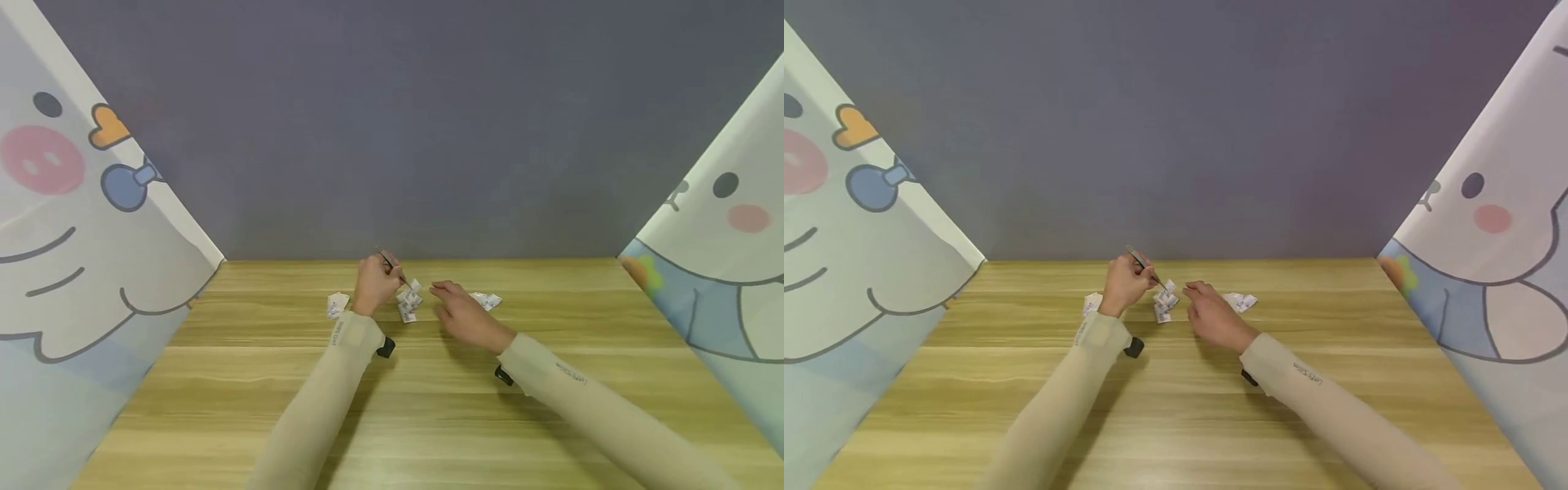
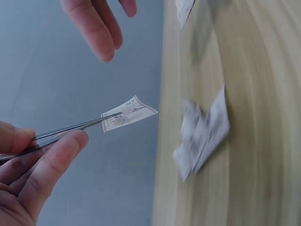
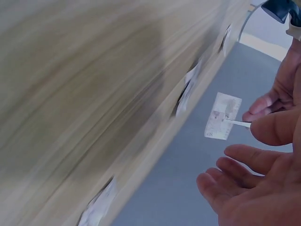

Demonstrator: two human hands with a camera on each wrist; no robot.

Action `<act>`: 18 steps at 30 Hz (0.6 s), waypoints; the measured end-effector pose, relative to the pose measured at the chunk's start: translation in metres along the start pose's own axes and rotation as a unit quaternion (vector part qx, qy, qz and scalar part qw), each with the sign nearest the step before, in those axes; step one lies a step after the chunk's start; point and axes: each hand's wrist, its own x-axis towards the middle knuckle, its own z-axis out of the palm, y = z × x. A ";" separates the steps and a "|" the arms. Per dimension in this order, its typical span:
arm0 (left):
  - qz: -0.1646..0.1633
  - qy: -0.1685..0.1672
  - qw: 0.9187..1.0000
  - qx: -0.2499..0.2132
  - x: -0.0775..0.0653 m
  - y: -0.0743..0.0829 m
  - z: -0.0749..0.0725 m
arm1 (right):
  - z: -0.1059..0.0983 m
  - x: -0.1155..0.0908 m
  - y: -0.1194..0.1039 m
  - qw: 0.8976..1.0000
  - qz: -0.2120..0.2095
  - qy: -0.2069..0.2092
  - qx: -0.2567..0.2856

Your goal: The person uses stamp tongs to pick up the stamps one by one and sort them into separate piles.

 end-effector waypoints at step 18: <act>-0.012 -0.061 0.996 -0.065 0.005 0.044 0.107 | -0.039 -0.044 0.047 0.996 0.059 0.063 -0.012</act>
